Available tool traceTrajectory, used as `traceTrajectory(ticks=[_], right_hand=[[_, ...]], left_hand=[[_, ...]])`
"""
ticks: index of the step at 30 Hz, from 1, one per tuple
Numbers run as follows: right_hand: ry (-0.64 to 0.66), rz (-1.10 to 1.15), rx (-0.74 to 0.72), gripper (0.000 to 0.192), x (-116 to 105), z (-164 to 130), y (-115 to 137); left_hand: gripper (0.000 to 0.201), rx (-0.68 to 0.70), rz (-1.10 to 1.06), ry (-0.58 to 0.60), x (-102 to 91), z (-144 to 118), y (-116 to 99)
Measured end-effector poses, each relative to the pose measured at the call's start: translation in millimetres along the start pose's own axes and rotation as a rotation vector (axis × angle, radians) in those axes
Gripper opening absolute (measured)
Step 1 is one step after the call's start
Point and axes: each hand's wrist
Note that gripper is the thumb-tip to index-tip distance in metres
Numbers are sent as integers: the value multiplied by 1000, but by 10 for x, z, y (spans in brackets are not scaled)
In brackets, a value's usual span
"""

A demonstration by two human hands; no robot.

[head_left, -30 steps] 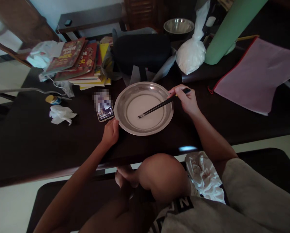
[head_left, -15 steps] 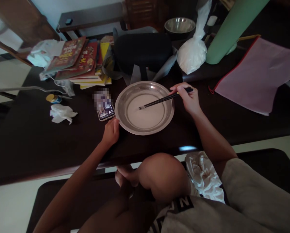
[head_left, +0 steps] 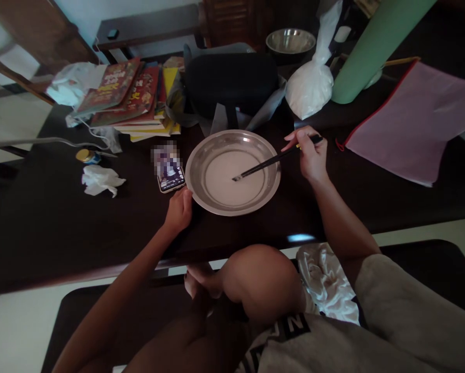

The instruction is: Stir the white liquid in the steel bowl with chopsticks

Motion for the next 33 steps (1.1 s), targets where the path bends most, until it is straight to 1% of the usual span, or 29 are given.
traceTrajectory(ticks=[1, 4, 5, 6, 10, 11, 12, 16, 18, 21, 23, 27, 28, 30, 33], right_hand=[[21, 12, 4, 41, 2, -1, -1], [141, 0, 11, 42, 26, -12, 18], [159, -11, 7, 41, 33, -14, 27], [152, -19, 2, 41, 37, -13, 34], [10, -28, 6, 44, 17, 2, 27], [-1, -27, 16, 44, 12, 2, 19], [11, -24, 26, 45, 11, 0, 13], [131, -12, 31, 41, 32, -17, 8], [107, -17, 15, 39, 35, -13, 9], [2, -9, 7, 40, 19, 3, 1], [-6, 9, 20, 42, 12, 1, -3], [150, -1, 37, 41, 34, -27, 17], [166, -11, 32, 40, 38, -29, 21], [130, -22, 13, 39, 35, -20, 20], [18, -8, 3, 40, 13, 3, -1]], left_hand=[[61, -1, 2, 0, 1, -2, 1], [60, -4, 12, 1, 1, -8, 9], [60, -6, 13, 0, 0, -9, 11], [60, -10, 11, -1, 0, -10, 12], [61, -20, -1, 2, -1, -7, 10], [61, -19, -3, 4, -2, -7, 10], [61, -17, -3, 7, -3, -7, 11], [61, -17, 4, 13, -5, -10, 14], [62, -25, 3, 13, -4, -12, 13], [65, -28, -5, 22, -1, -12, 11], [66, -24, -10, 25, 1, -13, 14], [66, -27, -13, 11, 5, -17, 28], [65, -29, -15, 11, 4, -18, 29], [66, -33, -18, 12, 2, -18, 24], [67, -31, -12, 16, -3, -13, 8]])
Point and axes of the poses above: each hand's wrist, its own z-axis towards the middle knuckle, its own x-axis out of the palm, y = z × x
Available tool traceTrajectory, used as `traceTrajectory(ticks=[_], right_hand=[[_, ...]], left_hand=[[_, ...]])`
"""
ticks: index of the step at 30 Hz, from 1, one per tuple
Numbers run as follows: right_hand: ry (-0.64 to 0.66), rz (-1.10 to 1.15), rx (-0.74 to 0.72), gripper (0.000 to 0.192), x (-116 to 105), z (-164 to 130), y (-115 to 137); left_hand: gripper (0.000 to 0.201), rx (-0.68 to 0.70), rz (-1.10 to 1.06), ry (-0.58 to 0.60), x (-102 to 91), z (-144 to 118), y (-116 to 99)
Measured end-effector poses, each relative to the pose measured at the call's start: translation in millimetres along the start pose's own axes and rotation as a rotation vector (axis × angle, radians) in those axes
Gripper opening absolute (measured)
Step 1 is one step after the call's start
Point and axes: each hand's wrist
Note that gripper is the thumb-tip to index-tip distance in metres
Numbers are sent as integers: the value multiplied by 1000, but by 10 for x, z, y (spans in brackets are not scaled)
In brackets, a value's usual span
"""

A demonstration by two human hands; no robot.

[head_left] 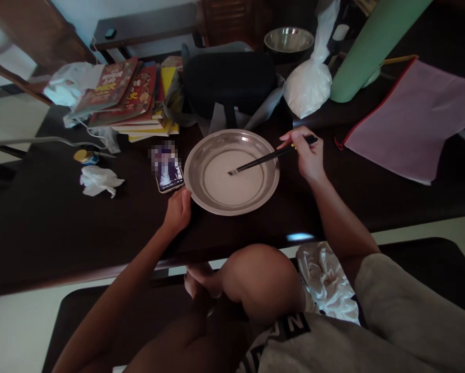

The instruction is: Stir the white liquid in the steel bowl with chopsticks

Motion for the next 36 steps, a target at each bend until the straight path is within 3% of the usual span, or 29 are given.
traceTrajectory(ticks=[2, 6, 12, 17, 24, 29, 34, 36], right_hand=[[4, 5, 13, 42, -7, 4, -7], [139, 0, 2, 38, 9, -12, 17], [18, 9, 15, 41, -11, -4, 25], [163, -16, 37, 42, 8, -23, 29], [-9, -31, 32, 45, -10, 3, 10], [160, -27, 26, 41, 17, -29, 19], [-10, -4, 15, 40, -10, -5, -1], [-10, 21, 16, 40, -8, -7, 0]], left_hand=[[67, 5, 8, -2, -1, 3, -5], [64, 9, 14, -12, 1, 4, -3], [63, 3, 8, -5, -2, 9, -12], [63, 14, -5, -20, 3, 5, 11], [64, 12, -4, -13, 2, 3, 10], [63, 1, -14, -11, -2, 3, 11], [62, -5, -1, -1, -6, 2, 13], [61, 0, -5, -5, -4, 2, 15]])
Point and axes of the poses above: each hand's wrist, its own z-axis towards the middle knuckle, its own x-axis out of the palm, y = z × x
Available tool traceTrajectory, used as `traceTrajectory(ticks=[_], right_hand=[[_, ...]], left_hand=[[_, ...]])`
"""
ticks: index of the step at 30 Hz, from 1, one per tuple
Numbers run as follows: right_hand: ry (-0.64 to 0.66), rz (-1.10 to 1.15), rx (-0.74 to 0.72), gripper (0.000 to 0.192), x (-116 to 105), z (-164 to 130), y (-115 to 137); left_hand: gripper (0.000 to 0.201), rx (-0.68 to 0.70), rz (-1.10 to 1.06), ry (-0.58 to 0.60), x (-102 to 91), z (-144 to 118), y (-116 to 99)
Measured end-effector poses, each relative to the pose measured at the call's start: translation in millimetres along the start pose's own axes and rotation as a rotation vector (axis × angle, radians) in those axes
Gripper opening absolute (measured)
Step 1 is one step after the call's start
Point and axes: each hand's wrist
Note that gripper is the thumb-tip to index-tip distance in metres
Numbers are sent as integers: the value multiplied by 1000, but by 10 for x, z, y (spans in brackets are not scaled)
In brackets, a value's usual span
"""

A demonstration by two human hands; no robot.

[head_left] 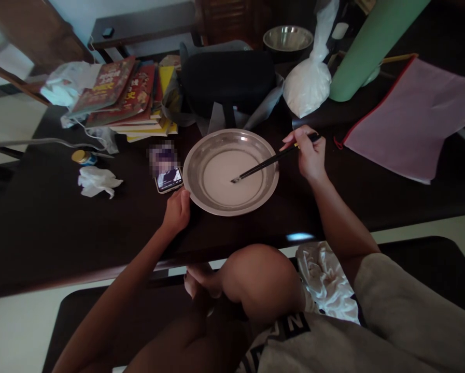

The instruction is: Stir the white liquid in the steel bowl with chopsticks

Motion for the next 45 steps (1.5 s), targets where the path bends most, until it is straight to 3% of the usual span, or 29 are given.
traceTrajectory(ticks=[5, 11, 16, 21, 27, 32, 38, 43, 45], right_hand=[[148, -34, 12, 39, 26, -23, 26], [4, -3, 28, 43, -7, 1, -12], [168, -39, 4, 40, 22, -18, 11], [3, -23, -6, 41, -4, 4, -2], [149, -34, -3, 42, 27, -11, 26], [-12, -38, -8, 43, 0, 12, 1], [125, -45, 5, 45, 37, -12, 21], [1, -23, -23, 42, 19, 9, -3], [17, -17, -2, 43, 12, 6, -17]], left_hand=[[59, 0, -16, 1, 10, -4, 18], [63, -1, 12, 0, 14, -1, 7], [61, 14, 13, -9, 1, 13, -31], [61, 11, 27, -4, -5, 13, -24], [64, 12, 19, -1, -1, 10, -20], [64, 8, 17, -4, 1, 10, -27], [63, -2, 20, -2, 10, 3, -1], [63, 15, 0, -3, 5, 6, -17], [63, 17, 4, 5, 1, 6, -17]])
Point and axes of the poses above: each hand's wrist, its own z-axis towards the middle knuckle, its own x-axis out of the palm, y = z × x
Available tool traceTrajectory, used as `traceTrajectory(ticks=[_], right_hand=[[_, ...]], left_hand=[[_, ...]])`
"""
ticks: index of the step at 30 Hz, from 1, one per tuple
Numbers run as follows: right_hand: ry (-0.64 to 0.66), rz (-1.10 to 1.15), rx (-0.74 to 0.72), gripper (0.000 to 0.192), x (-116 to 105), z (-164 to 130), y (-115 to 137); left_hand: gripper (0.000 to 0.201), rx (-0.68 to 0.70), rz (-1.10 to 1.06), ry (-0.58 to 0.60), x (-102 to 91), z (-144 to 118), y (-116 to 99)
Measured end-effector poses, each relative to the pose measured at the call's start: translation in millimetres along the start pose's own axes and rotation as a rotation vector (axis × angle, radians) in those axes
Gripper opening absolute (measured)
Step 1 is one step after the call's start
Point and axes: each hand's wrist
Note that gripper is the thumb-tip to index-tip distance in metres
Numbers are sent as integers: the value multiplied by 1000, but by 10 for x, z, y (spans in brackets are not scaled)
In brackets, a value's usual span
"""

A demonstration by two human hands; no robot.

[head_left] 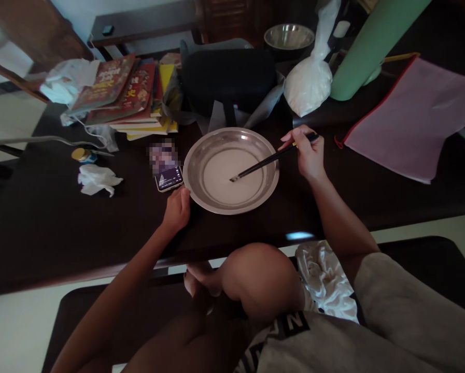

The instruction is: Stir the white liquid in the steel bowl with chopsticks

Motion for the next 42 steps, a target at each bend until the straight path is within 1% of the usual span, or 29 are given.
traceTrajectory(ticks=[3, 4, 6, 9, 10, 15, 16, 20, 21, 23, 26, 27, 28, 30, 32, 33, 35, 37, 38, 40, 42], right_hand=[[109, -10, 10, 43, 15, -17, 10], [127, -16, 2, 42, 20, -20, 17], [102, -25, -17, 40, 20, -16, 24], [2, -23, -17, 42, -2, -1, 17], [-5, -16, -9, 42, -7, -1, 15], [124, -37, 7, 41, 9, -21, 38], [119, -46, 3, 41, 11, -20, 41], [-19, -27, -4, 42, -7, -1, 19], [-29, -16, 1, 43, -10, -1, 13], [17, -5, 19, 43, -6, -11, 12], [130, -11, 22, 41, 16, -30, 30], [137, -11, 12, 40, 20, -31, 35], [125, -9, 1, 39, 21, -29, 38], [57, -3, -12, 40, 15, -17, 34], [11, -3, 5, 42, 7, -9, 27], [17, -7, 19, 43, 5, -8, 25], [68, -17, 34, 44, 9, -13, 24], [113, -27, 16, 43, 15, -16, 24], [110, -29, 2, 42, 15, -15, 22], [58, -27, -13, 41, 8, -6, 14], [-7, -21, 3, 42, -3, 1, 6]], left_hand=[[62, -13, 11, 9, 0, -5, 13], [63, -18, 10, 8, 1, -6, 16], [63, -24, 1, 5, 2, -8, 17], [63, -25, -7, 16, -1, -6, 7], [63, -25, -6, 21, -3, -5, 3], [63, -28, -1, 7, -2, 0, -2], [63, -26, -3, 4, -2, 1, -4], [65, -23, 9, -3, -2, 4, -9], [65, -25, 16, -1, -3, 3, -8], [66, -24, 26, 3, -6, 2, -3], [64, -28, 24, -2, -7, -1, 4], [64, -29, 22, -2, -7, -1, 3], [64, -30, 20, -2, -7, -1, 1], [65, -25, 15, 2, -7, 0, -6], [65, -22, 7, 7, -7, 2, -12], [65, -24, 3, 8, -7, 3, -13], [64, -31, -6, 8, -7, 3, -14], [64, -36, -9, 10, -7, 2, -13], [65, -35, -9, 13, -7, 2, -13], [65, -32, -9, 15, -6, 1, -14], [64, -28, -12, 9, -3, -1, -12]])
Point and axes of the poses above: each hand's wrist, its own z-axis towards the middle knuckle, its own x-axis out of the palm, y = z × x
